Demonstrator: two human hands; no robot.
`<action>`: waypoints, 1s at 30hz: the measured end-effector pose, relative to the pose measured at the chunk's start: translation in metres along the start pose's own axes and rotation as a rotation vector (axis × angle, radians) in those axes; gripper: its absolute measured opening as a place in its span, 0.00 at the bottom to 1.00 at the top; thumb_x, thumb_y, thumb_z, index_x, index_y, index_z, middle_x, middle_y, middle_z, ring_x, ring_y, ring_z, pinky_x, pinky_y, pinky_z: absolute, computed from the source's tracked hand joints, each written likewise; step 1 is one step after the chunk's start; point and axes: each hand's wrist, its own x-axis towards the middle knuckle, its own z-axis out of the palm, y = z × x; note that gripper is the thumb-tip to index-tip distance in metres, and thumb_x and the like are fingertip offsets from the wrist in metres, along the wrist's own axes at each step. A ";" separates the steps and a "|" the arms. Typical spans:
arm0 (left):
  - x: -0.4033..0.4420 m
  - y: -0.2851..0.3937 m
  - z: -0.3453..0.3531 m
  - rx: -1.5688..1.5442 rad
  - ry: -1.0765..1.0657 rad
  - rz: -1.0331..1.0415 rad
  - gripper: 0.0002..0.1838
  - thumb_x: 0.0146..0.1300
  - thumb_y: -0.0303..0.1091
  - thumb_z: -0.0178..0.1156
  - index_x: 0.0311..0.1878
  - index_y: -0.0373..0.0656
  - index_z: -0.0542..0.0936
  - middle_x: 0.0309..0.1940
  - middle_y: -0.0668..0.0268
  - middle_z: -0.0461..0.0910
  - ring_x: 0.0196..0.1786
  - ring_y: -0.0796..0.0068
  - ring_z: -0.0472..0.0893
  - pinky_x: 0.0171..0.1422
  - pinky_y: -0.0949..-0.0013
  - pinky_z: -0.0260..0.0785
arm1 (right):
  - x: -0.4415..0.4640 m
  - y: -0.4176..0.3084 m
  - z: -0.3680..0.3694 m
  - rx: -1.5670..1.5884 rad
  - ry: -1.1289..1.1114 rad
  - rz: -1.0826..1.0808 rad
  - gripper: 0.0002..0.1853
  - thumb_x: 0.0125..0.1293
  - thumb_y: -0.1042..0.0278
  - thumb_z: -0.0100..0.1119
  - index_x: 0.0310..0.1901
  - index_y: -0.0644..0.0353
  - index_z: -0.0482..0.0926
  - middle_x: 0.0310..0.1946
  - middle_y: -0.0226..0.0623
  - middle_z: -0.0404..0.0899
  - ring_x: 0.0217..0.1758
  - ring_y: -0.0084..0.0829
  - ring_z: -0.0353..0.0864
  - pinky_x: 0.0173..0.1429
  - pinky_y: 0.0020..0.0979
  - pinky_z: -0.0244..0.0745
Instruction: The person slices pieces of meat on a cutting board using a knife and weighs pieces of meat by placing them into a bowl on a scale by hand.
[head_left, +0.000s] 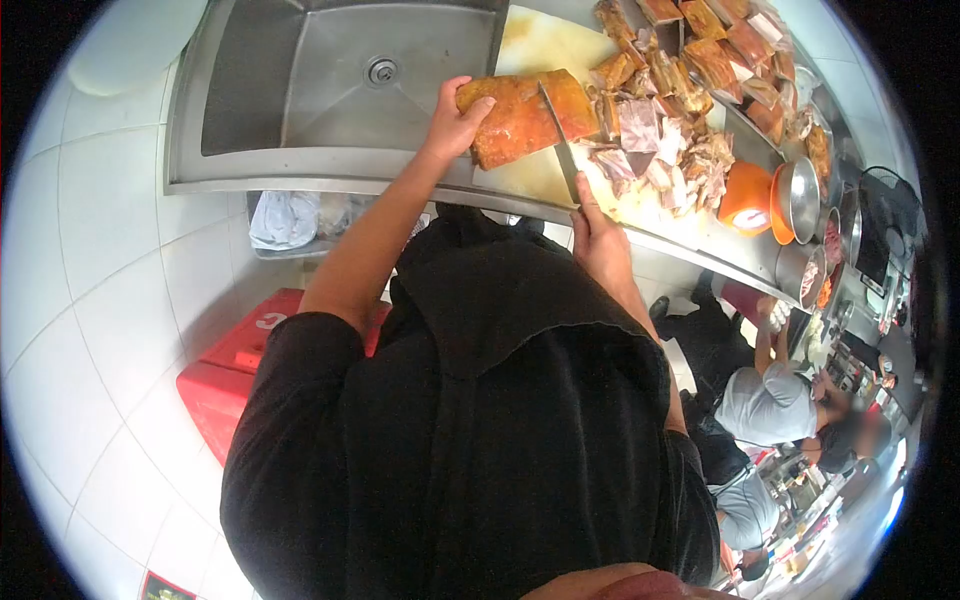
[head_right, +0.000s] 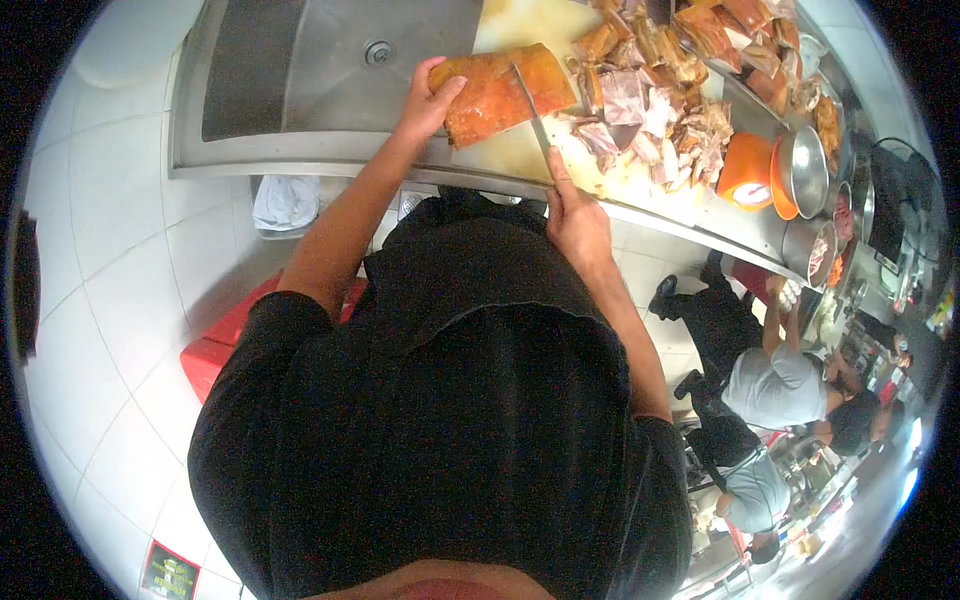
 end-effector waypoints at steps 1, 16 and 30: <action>-0.001 0.005 -0.002 0.040 0.002 0.007 0.37 0.68 0.45 0.73 0.71 0.40 0.67 0.59 0.52 0.79 0.61 0.62 0.81 0.67 0.60 0.74 | 0.001 0.001 -0.002 -0.002 0.027 -0.046 0.37 0.75 0.71 0.60 0.83 0.41 0.60 0.41 0.58 0.87 0.41 0.59 0.87 0.46 0.53 0.82; 0.007 0.005 -0.002 -0.019 -0.097 -0.047 0.36 0.69 0.39 0.72 0.73 0.40 0.64 0.60 0.52 0.78 0.62 0.63 0.80 0.66 0.60 0.75 | 0.059 -0.054 -0.068 -0.217 -0.361 0.131 0.35 0.76 0.69 0.55 0.82 0.47 0.59 0.39 0.65 0.85 0.45 0.63 0.86 0.53 0.57 0.80; 0.007 0.002 -0.001 -0.087 -0.071 -0.083 0.34 0.71 0.39 0.71 0.72 0.38 0.65 0.57 0.52 0.82 0.57 0.65 0.83 0.61 0.62 0.78 | 0.135 -0.091 -0.111 -0.287 -0.669 0.170 0.35 0.77 0.66 0.46 0.84 0.47 0.55 0.46 0.65 0.86 0.52 0.60 0.87 0.63 0.53 0.77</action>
